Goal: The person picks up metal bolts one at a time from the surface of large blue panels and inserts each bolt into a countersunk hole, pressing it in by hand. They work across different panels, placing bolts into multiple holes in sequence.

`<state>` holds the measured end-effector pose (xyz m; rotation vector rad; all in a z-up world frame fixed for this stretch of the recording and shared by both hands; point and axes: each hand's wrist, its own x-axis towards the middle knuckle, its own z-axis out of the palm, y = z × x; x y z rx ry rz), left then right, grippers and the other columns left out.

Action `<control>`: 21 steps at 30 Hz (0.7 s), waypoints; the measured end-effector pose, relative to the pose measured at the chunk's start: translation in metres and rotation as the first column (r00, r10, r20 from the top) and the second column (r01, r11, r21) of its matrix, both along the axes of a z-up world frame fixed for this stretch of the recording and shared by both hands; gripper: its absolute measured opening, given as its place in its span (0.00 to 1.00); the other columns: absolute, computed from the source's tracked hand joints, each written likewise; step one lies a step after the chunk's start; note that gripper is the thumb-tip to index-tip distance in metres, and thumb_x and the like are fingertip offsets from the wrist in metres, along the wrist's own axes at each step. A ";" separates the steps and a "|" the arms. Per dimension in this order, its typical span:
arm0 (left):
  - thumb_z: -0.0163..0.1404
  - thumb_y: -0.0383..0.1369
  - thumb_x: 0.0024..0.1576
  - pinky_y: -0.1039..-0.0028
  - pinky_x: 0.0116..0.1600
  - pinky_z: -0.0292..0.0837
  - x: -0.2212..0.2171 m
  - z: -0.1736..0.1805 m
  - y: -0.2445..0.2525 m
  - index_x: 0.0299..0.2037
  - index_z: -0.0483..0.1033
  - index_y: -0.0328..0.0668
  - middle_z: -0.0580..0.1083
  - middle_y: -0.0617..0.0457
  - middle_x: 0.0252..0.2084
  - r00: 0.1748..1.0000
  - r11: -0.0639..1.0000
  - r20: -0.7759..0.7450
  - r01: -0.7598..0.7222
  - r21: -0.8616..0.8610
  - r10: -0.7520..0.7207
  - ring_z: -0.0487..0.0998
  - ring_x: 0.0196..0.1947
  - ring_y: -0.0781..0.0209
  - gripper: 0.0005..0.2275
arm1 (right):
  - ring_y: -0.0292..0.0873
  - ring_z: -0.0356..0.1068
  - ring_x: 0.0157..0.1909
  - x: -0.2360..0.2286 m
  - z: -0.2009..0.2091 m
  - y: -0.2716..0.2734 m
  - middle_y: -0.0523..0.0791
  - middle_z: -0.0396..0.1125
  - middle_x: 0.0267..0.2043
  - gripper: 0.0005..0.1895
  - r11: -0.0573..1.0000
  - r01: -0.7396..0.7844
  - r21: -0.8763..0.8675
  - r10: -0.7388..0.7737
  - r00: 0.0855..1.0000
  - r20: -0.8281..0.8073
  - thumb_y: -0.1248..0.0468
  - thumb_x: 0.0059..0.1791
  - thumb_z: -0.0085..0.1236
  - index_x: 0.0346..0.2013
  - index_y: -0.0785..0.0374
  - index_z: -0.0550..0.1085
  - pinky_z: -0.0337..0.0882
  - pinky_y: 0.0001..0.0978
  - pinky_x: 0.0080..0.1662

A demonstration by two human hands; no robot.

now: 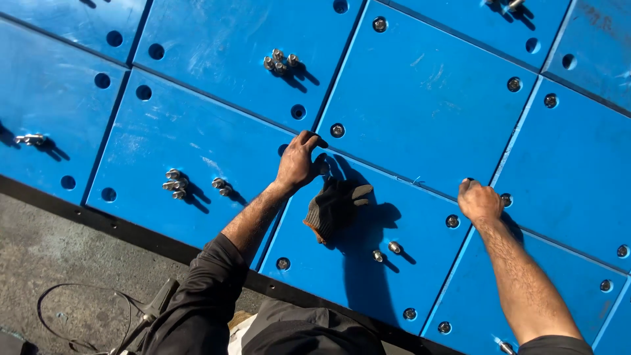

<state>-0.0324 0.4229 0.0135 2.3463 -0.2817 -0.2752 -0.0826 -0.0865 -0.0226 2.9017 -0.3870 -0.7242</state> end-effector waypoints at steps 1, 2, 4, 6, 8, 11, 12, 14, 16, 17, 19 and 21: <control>0.60 0.30 0.56 0.57 0.58 0.74 -0.027 0.001 0.010 0.49 0.77 0.40 0.70 0.45 0.55 0.999 0.999 0.000 -0.039 0.020 0.039 0.72 0.56 0.49 0.12 | 0.56 0.74 0.30 -0.001 0.014 0.021 0.50 0.69 0.22 0.28 0.999 -0.039 0.020 0.039 0.999 0.000 0.51 0.64 0.36 0.36 0.65 0.78 0.75 0.58 0.41; 0.60 0.31 0.55 0.59 0.56 0.77 -0.055 0.002 0.020 0.49 0.78 0.42 0.72 0.47 0.54 0.984 0.990 -0.118 -0.137 -0.040 0.132 0.75 0.54 0.51 0.12 | 0.57 0.75 0.29 -0.003 0.028 0.042 0.52 0.70 0.23 0.28 0.992 0.070 0.104 -0.071 0.997 0.004 0.50 0.64 0.37 0.35 0.65 0.77 0.75 0.57 0.39; 0.60 0.33 0.55 0.62 0.54 0.80 -0.114 0.005 0.035 0.48 0.80 0.43 0.75 0.49 0.52 0.940 0.958 -0.234 -0.273 -0.084 0.247 0.79 0.51 0.52 0.12 | 0.57 0.75 0.28 -0.014 0.047 0.076 0.55 0.71 0.24 0.28 0.969 0.146 0.197 -0.147 0.989 -0.008 0.48 0.63 0.38 0.35 0.65 0.76 0.74 0.57 0.36; 0.57 0.36 0.59 0.70 0.44 0.83 -0.187 0.011 0.047 0.45 0.81 0.44 0.78 0.52 0.48 0.857 0.915 -0.412 -0.387 -0.113 0.311 0.84 0.40 0.58 0.09 | 0.53 0.72 0.32 -0.037 0.052 0.105 0.47 0.73 0.30 0.24 0.870 0.022 0.492 -0.158 0.958 0.238 0.48 0.60 0.46 0.34 0.64 0.77 0.71 0.51 0.39; 0.56 0.37 0.59 0.69 0.44 0.83 -0.251 0.032 0.059 0.47 0.81 0.45 0.78 0.52 0.48 0.773 0.874 -0.515 -0.478 -0.091 0.369 0.84 0.36 0.55 0.10 | 0.52 0.72 0.33 -0.054 0.043 0.140 0.48 0.72 0.30 0.23 0.847 -0.087 0.524 -0.070 0.960 0.272 0.48 0.60 0.48 0.35 0.63 0.77 0.71 0.50 0.41; 0.58 0.38 0.58 0.69 0.46 0.82 -0.338 0.027 0.075 0.46 0.81 0.43 0.79 0.51 0.47 0.693 0.805 -0.568 -0.587 -0.088 0.444 0.84 0.37 0.55 0.11 | 0.51 0.73 0.35 -0.078 0.058 0.226 0.48 0.72 0.31 0.21 0.773 -0.203 0.601 0.015 0.953 0.304 0.48 0.60 0.52 0.35 0.63 0.77 0.71 0.48 0.42; 0.61 0.38 0.56 0.69 0.49 0.82 -0.367 0.018 0.078 0.43 0.82 0.41 0.80 0.50 0.46 0.707 0.784 -0.524 -0.610 -0.111 0.476 0.84 0.42 0.59 0.11 | 0.51 0.73 0.35 -0.088 0.069 0.258 0.48 0.73 0.32 0.21 0.734 -0.213 0.645 0.016 0.955 0.297 0.49 0.59 0.54 0.35 0.63 0.76 0.71 0.47 0.42; 0.60 0.38 0.56 0.67 0.50 0.82 -0.390 0.024 0.092 0.43 0.82 0.42 0.80 0.51 0.46 0.646 0.746 -0.563 -0.661 -0.075 0.515 0.84 0.43 0.59 0.11 | 0.49 0.74 0.37 -0.100 0.067 0.310 0.48 0.73 0.35 0.19 0.647 -0.316 0.694 0.094 0.936 0.339 0.49 0.58 0.54 0.36 0.63 0.76 0.73 0.46 0.43; 0.60 0.38 0.56 0.66 0.50 0.82 -0.404 0.027 0.112 0.44 0.82 0.43 0.80 0.52 0.47 0.585 0.712 -0.604 -0.701 -0.042 0.541 0.83 0.44 0.59 0.11 | 0.48 0.74 0.39 -0.111 0.070 0.363 0.48 0.74 0.38 0.18 0.554 -0.402 0.729 0.159 0.911 0.381 0.50 0.57 0.55 0.37 0.63 0.76 0.74 0.45 0.44; 0.60 0.38 0.56 0.67 0.51 0.81 -0.407 0.027 0.122 0.44 0.82 0.43 0.80 0.51 0.47 0.591 0.714 -0.599 -0.698 -0.044 0.540 0.83 0.44 0.59 0.11 | 0.46 0.75 0.41 -0.116 0.072 0.388 0.48 0.74 0.39 0.18 0.518 -0.375 0.769 0.187 0.927 0.326 0.50 0.57 0.55 0.37 0.63 0.76 0.75 0.43 0.45; 0.60 0.38 0.56 0.68 0.52 0.81 -0.406 0.026 0.144 0.45 0.82 0.43 0.80 0.51 0.47 0.593 0.716 -0.601 -0.697 -0.049 0.536 0.83 0.45 0.58 0.11 | 0.45 0.75 0.43 -0.126 0.065 0.429 0.47 0.74 0.41 0.17 0.488 -0.340 0.804 0.219 0.939 0.265 0.51 0.56 0.56 0.38 0.63 0.77 0.76 0.42 0.47; 0.58 0.38 0.57 0.67 0.50 0.81 -0.392 0.025 0.173 0.47 0.81 0.45 0.79 0.52 0.48 0.606 0.723 -0.577 -0.690 -0.039 0.548 0.83 0.45 0.58 0.11 | 0.45 0.75 0.46 -0.126 0.046 0.467 0.48 0.73 0.45 0.15 0.452 -0.391 0.801 0.263 0.917 0.299 0.53 0.55 0.58 0.42 0.63 0.77 0.75 0.41 0.49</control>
